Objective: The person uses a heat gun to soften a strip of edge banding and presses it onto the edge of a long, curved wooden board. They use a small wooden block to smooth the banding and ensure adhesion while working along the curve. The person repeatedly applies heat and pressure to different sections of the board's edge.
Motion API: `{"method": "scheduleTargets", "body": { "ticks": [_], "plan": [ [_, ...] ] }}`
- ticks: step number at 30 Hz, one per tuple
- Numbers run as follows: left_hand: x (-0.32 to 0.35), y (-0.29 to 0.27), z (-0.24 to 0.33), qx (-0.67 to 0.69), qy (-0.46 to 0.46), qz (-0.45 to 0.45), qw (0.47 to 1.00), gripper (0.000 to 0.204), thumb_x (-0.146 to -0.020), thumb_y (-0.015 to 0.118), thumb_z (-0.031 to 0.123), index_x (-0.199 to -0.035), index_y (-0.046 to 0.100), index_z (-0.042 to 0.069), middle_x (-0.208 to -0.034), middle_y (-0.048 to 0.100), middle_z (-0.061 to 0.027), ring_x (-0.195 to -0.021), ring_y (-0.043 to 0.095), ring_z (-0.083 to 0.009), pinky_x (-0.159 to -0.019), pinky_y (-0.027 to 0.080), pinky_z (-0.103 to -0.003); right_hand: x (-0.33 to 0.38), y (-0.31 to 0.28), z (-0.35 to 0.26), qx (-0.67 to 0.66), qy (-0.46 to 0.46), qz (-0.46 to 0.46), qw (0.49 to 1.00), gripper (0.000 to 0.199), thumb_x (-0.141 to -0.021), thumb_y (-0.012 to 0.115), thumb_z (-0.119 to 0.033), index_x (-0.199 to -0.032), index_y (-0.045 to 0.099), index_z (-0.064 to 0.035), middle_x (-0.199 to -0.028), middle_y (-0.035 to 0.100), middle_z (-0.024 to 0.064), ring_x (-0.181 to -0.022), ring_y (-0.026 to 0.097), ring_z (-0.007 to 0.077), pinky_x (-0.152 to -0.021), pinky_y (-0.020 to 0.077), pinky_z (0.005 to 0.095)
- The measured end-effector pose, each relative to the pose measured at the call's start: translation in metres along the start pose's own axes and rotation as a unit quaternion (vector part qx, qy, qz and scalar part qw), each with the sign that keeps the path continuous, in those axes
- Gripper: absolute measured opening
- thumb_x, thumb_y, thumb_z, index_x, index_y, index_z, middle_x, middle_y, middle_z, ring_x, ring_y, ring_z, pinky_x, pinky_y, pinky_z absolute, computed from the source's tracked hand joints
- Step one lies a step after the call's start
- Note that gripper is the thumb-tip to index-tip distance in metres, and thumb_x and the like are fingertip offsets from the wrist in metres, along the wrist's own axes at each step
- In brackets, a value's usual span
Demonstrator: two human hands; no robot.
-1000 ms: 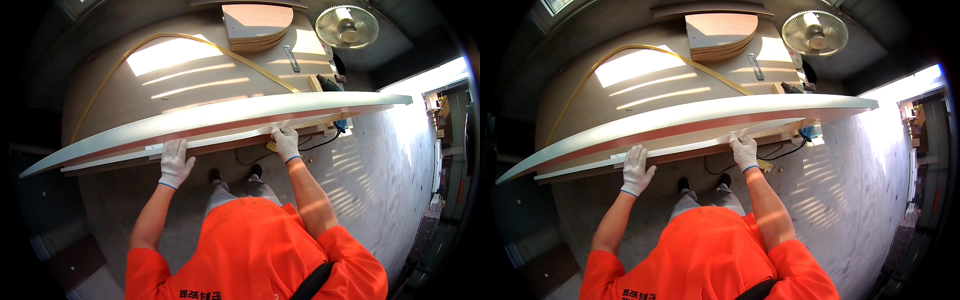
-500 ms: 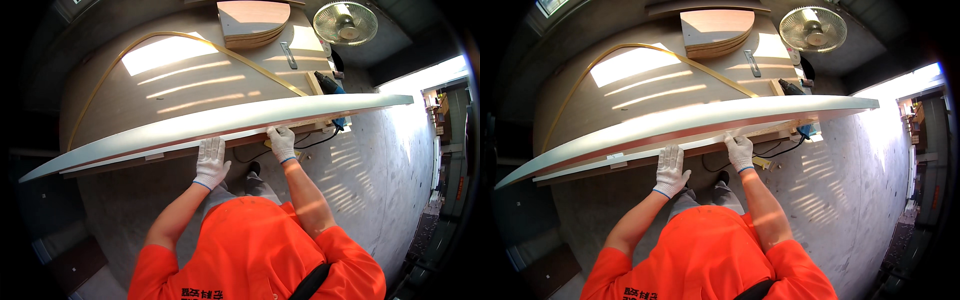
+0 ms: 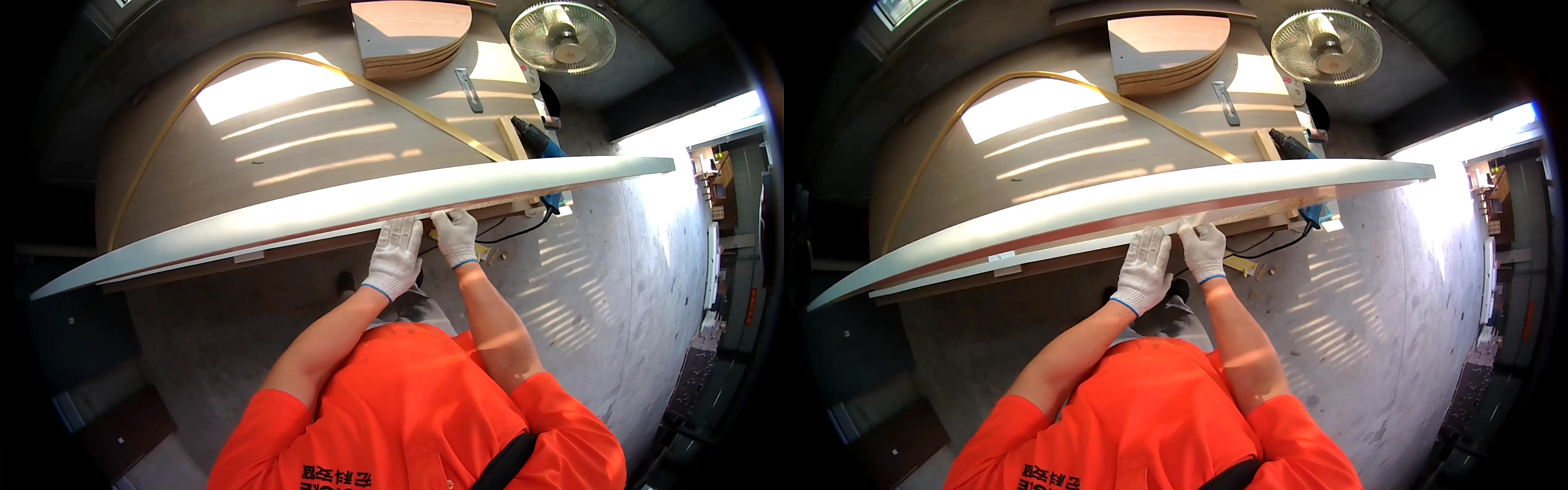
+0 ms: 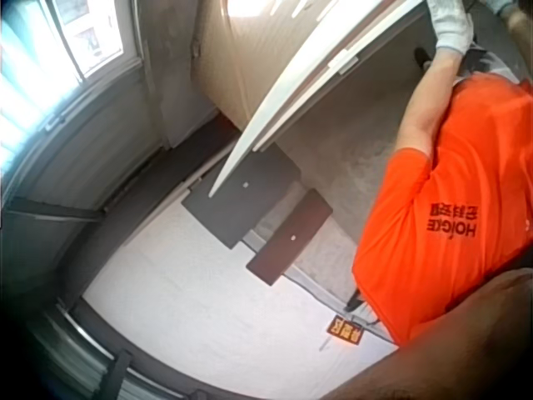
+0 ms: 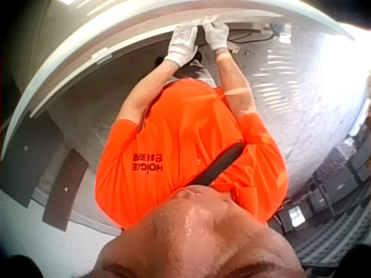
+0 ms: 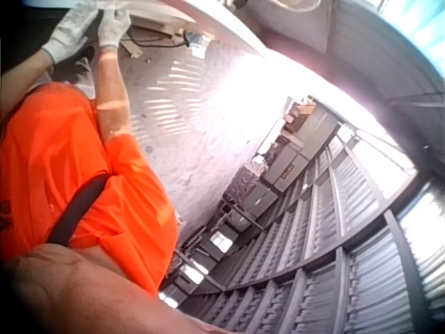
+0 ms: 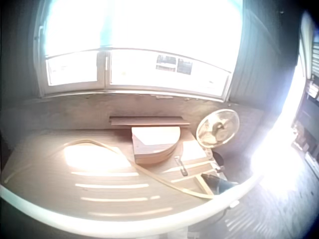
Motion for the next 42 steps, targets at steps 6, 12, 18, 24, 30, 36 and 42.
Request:
{"method": "scheduleTargets", "body": {
  "ticks": [6,12,18,24,30,36,42],
  "plan": [
    [0.023,-0.016,-0.015,-0.033,-0.036,-0.009,0.999,0.093,-0.079,0.083,0.027,-0.157,0.045,-0.005,-0.167,0.039,-0.0301,-0.159,0.033,-0.0465,-0.132,0.022,-0.058,0.0,0.0,-0.001,0.002,0.02,-0.004,1.0,0.035,-0.095,0.082,-0.024,-0.077,0.07,0.0033,-0.068,0.066,0.001,-0.066,0.055,0.007,-0.061,0.0487,0.0318],
    [0.07,-0.047,-0.051,-0.072,-0.077,-0.015,0.994,0.091,-0.081,0.083,0.03,-0.158,0.046,-0.002,-0.168,0.04,-0.0249,-0.159,0.034,-0.0416,-0.132,0.022,-0.058,-0.001,-0.001,0.004,0.021,0.008,-0.007,1.0,0.036,-0.095,0.082,-0.024,-0.075,0.07,0.0034,-0.067,0.065,0.0023,-0.066,0.055,0.008,-0.061,0.0486,0.0323],
    [0.114,-0.107,-0.144,-0.191,-0.304,-0.009,0.933,0.082,-0.096,0.07,0.05,-0.156,0.05,-0.003,-0.162,0.047,-0.0283,-0.154,0.038,-0.0472,-0.131,0.023,-0.057,-0.002,0.0,-0.002,0.039,-0.037,-0.001,0.999,0.033,-0.095,0.081,-0.023,-0.077,0.07,0.003,-0.068,0.065,0.0018,-0.066,0.055,0.0085,-0.062,0.0482,0.0318],
    [0.061,-0.103,-0.213,-0.134,-0.382,-0.112,0.908,0.077,-0.106,0.051,0.049,-0.163,0.039,-0.002,-0.172,0.033,-0.0278,-0.162,0.023,-0.0466,-0.133,0.012,-0.06,-0.002,-0.001,0.013,0.035,-0.022,-0.014,0.999,0.026,-0.095,0.078,-0.02,-0.087,0.074,0.0041,-0.076,0.073,0.0066,-0.073,0.063,0.0109,-0.07,0.0532,0.0329],
    [-0.061,0.004,-0.054,-0.094,-0.153,-0.061,0.982,0.077,-0.108,0.042,0.048,-0.168,0.031,0.001,-0.177,0.022,-0.026,-0.165,0.013,-0.0468,-0.133,0.003,-0.064,-0.001,0.0,0.0,0.121,-0.087,-0.017,0.989,0.022,-0.095,0.075,-0.016,-0.108,0.079,0.0024,-0.1,0.082,0.0137,-0.097,0.076,0.0201,-0.089,0.0578,0.0343],
    [-0.084,0.031,-0.048,-0.047,-0.122,-0.059,0.99,0.077,-0.105,0.046,0.049,-0.165,0.037,0.002,-0.176,0.026,-0.026,-0.166,0.014,-0.0463,-0.134,0.005,-0.062,-0.002,0.002,-0.006,0.082,-0.093,-0.019,0.992,0.023,-0.096,0.073,-0.018,-0.105,0.077,0.0025,-0.099,0.08,0.0157,-0.095,0.077,0.0254,-0.087,0.0587,0.0367],
    [-0.042,0.02,-0.094,-0.099,-0.097,-0.138,0.981,0.076,-0.099,0.055,0.052,-0.159,0.048,0.005,-0.168,0.038,-0.0272,-0.161,0.024,-0.0487,-0.131,0.011,-0.068,0.009,-0.04,-0.008,0.204,-0.06,-0.088,0.973,0.031,-0.094,0.076,-0.025,-0.113,0.077,-0.0004,-0.097,0.079,0.0157,-0.089,0.077,0.025,-0.085,0.059,0.0354]
  ]
}}
Point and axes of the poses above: each hand's wrist, its own x-axis away from the middle knuckle, its own y-axis out of the palm, z = x × y, the point moved 2 cm from there along -x, towards the middle knuckle
